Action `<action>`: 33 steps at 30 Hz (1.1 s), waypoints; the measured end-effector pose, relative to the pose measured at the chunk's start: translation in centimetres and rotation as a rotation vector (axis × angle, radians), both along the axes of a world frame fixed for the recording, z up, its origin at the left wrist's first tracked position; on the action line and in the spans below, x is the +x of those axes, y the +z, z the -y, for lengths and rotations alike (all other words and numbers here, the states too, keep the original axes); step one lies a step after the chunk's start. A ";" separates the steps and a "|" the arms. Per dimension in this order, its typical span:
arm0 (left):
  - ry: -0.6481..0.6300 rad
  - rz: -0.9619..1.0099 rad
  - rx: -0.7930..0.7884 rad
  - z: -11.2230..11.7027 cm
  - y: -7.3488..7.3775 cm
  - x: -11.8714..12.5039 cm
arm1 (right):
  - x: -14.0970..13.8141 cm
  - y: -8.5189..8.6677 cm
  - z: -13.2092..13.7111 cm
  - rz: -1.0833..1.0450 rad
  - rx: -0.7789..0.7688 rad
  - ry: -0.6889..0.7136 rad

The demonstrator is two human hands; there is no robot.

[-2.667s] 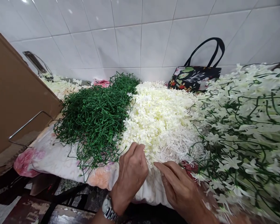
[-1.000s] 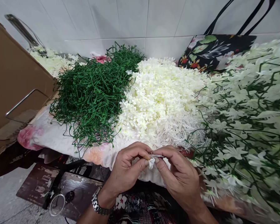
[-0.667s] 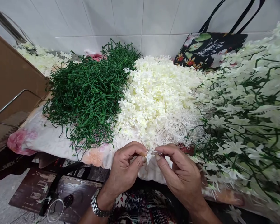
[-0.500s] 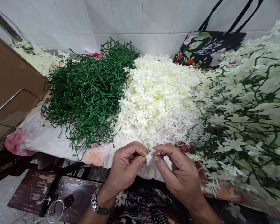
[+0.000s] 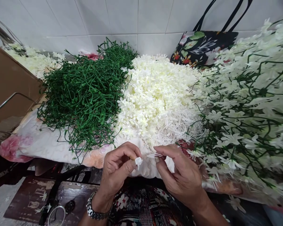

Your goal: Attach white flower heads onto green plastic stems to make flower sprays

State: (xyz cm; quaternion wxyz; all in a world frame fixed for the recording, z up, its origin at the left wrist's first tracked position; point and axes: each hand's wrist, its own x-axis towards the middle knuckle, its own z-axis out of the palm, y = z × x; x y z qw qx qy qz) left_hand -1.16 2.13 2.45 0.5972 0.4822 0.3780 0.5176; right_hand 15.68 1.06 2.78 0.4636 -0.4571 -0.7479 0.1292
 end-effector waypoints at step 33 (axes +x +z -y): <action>0.063 -0.150 -0.055 0.3 0.8 1.9 | -0.3 0.3 -0.2 -0.001 -0.119 0.126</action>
